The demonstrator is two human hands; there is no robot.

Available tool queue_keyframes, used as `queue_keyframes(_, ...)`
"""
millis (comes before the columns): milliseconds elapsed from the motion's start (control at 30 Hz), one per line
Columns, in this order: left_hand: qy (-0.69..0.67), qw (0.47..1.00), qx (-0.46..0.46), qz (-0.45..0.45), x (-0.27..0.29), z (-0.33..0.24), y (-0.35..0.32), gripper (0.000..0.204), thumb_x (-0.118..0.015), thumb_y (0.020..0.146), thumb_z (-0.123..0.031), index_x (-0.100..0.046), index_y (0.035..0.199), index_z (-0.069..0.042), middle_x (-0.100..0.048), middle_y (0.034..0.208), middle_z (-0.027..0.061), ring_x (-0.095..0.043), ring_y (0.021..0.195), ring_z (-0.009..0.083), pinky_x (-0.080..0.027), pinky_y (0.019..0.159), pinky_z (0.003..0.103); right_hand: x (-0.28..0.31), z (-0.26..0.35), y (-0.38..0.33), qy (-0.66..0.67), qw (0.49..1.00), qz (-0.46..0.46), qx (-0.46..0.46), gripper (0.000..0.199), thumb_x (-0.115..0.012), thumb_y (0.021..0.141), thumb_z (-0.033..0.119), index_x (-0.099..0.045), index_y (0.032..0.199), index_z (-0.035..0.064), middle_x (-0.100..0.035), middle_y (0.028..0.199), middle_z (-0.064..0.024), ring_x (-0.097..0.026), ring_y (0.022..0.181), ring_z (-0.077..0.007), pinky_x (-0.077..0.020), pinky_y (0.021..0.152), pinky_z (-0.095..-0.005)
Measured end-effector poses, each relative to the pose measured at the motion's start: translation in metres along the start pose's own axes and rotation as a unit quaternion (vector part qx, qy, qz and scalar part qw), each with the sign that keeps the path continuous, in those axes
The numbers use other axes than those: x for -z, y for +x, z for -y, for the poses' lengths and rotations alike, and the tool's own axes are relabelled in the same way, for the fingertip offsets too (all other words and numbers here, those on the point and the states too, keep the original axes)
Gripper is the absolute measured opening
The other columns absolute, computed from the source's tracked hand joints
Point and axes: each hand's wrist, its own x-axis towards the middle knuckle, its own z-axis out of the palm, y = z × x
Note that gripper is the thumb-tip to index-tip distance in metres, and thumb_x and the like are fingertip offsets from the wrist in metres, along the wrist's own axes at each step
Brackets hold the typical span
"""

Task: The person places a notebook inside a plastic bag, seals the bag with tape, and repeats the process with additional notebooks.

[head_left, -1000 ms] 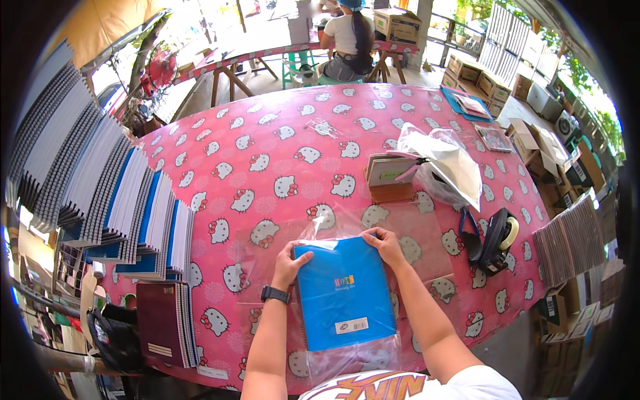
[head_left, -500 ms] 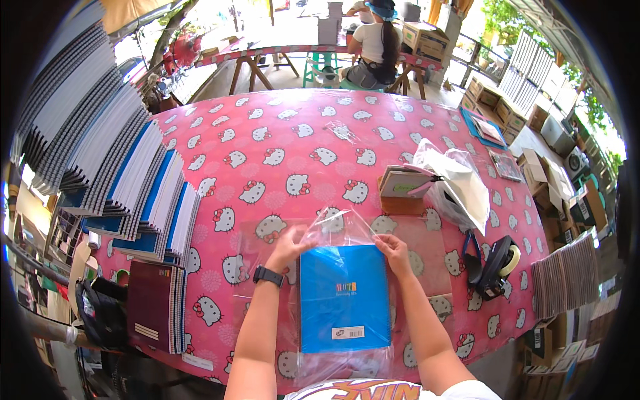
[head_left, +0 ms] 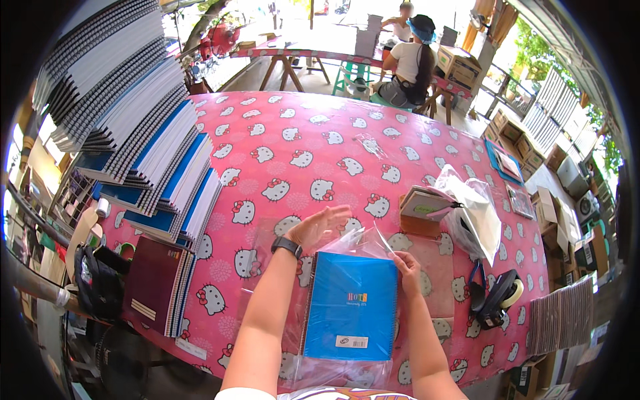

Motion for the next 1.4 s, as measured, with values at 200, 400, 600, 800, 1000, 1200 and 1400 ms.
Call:
queue_keyframes(200, 0.312, 0.926, 0.166, 0.131, 0.035, -0.002, 0.01, 0.026, -0.053, 0.074, -0.007, -0.06, 0.099, -0.004, -0.06, 0.091, 0.0052, -0.053, 0.084, 0.0103, -0.041, 0.078, 0.024, -0.006, 0.004, -0.005, 0.124, 0.991, -0.02, -0.055, 0.016, -0.059, 0.084, 0.015, -0.062, 0.093, 0.0023, -0.058, 0.069, 0.0029, -0.042, 0.049, -0.0006, -0.0279, 0.041, -0.0153)
queue_keyframes(400, 0.178, 0.938, -0.139, -0.262, 0.07, 0.005, 0.002, 0.035, -0.05, 0.07, -0.001, -0.054, 0.105, -0.005, -0.055, 0.105, 0.0079, -0.051, 0.096, 0.0154, -0.044, 0.078, 0.029, -0.005, 0.003, -0.005, 0.11, 0.993, 0.003, -0.047, 0.015, -0.058, 0.085, 0.014, -0.062, 0.092, 0.0014, -0.061, 0.074, 0.0009, -0.047, 0.055, -0.0016, -0.0334, 0.047, -0.0153)
queue_keyframes(600, 0.786, 0.613, -0.006, -0.083, 0.029, -0.006, 0.01, 0.02, -0.054, 0.069, -0.008, -0.067, 0.083, -0.011, -0.058, 0.095, 0.0095, -0.054, 0.093, 0.0281, -0.046, 0.078, 0.037, -0.007, -0.002, 0.0, -0.01, 1.0, 0.005, 0.013, 0.015, -0.06, 0.084, 0.013, -0.064, 0.089, 0.0001, -0.062, 0.079, -0.0011, -0.053, 0.069, -0.0055, -0.041, 0.063, -0.0179)
queue_keyframes(800, 0.526, 0.761, -0.1, -0.367, 0.088, -0.013, -0.014, 0.033, -0.052, 0.065, 0.002, -0.064, 0.094, -0.01, -0.06, 0.1, 0.0091, -0.057, 0.093, 0.0252, -0.047, 0.078, 0.034, -0.017, 0.001, -0.003, 0.01, 1.0, 0.014, 0.01, 0.015, -0.06, 0.084, 0.014, -0.064, 0.088, 0.0001, -0.061, 0.078, -0.0001, -0.053, 0.07, -0.006, -0.0409, 0.065, -0.0187)
queue_keyframes(1000, 0.272, 0.961, 0.023, -0.046, 0.06, 0.0, -0.001, 0.038, -0.054, 0.065, 0.005, -0.06, 0.1, -0.006, -0.062, 0.093, 0.0037, -0.056, 0.081, 0.0119, -0.048, 0.073, 0.027, -0.01, -0.01, -0.002, 0.014, 1.0, -0.011, 0.016, 0.015, -0.059, 0.084, 0.015, -0.064, 0.086, 0.0008, -0.06, 0.076, 0.0013, -0.051, 0.069, -0.0053, -0.0401, 0.064, -0.0186)
queue_keyframes(1200, 0.455, 0.761, -0.089, -0.455, 0.102, 0.0, -0.009, 0.012, -0.059, 0.071, -0.01, -0.066, 0.08, -0.005, -0.065, 0.071, 0.0074, -0.062, 0.067, 0.0162, -0.05, 0.061, 0.029, -0.016, -0.017, -0.001, -0.009, 1.0, -0.009, 0.025, 0.017, -0.059, 0.084, 0.017, -0.064, 0.085, 0.0016, -0.058, 0.075, 0.0025, -0.049, 0.068, -0.0047, -0.0388, 0.063, -0.0183)
queue_keyframes(1400, 0.494, 0.807, 0.276, -0.17, 0.04, -0.042, 0.028, 0.049, -0.069, 0.066, -0.048, -0.068, 0.091, -0.005, -0.067, 0.088, 0.0135, -0.064, 0.074, 0.023, -0.051, 0.069, 0.035, -0.01, -0.013, -0.004, 0.018, 1.0, -0.006, 0.005, 0.017, -0.059, 0.085, 0.018, -0.063, 0.084, 0.0019, -0.058, 0.075, 0.0027, -0.049, 0.068, -0.0041, -0.0379, 0.063, -0.0178)
